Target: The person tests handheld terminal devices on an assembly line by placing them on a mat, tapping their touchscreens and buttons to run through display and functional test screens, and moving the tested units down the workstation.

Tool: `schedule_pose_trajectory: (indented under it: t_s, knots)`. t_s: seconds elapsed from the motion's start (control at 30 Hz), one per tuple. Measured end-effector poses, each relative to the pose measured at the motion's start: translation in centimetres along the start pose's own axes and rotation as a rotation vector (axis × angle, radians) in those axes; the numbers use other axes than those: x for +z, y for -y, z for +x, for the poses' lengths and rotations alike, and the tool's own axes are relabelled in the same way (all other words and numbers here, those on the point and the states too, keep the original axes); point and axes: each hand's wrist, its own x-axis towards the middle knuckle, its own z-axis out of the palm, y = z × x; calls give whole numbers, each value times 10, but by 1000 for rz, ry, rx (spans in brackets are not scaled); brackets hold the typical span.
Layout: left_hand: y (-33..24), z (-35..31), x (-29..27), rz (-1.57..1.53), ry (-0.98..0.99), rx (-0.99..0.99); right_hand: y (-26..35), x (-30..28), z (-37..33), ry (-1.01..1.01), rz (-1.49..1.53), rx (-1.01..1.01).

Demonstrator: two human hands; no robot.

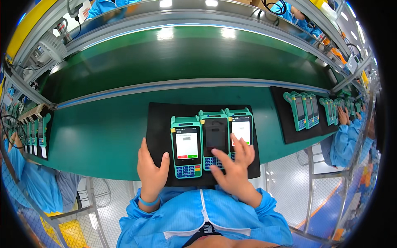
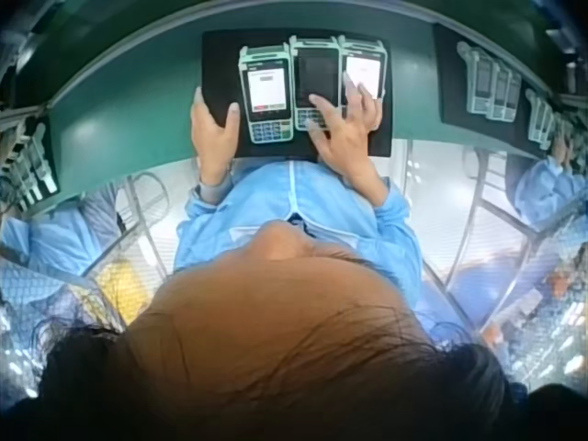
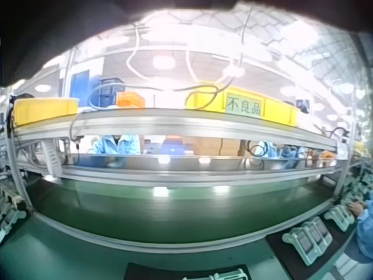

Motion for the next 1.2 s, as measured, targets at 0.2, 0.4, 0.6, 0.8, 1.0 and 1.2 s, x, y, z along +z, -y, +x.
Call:
schedule_pose_trajectory:
  t_s: [0.2, 0.4, 0.6, 0.8, 1.0, 1.2]
  knots:
    - [-3, 0, -1, -3, -10, 2, -50, -16, -12, -206, -21, 193]
    - [-3, 1, -1, 11, -1, -21, -66, 0, -24, -157, 139, 243]
    - [-6, 1, 1, 40, -14, -28, -71, -1, -20, -181, 300, 282]
    - [-6, 0, 3, 52, -11, -30, -75, -4, -21, -170, 311, 279]
    - [-13, 2, 3, 53, -13, -37, -74, -4, -19, -202, 281, 241]
    - [-12, 1, 3, 95, -28, -2, -73, -5, -22, -257, 289, 193]
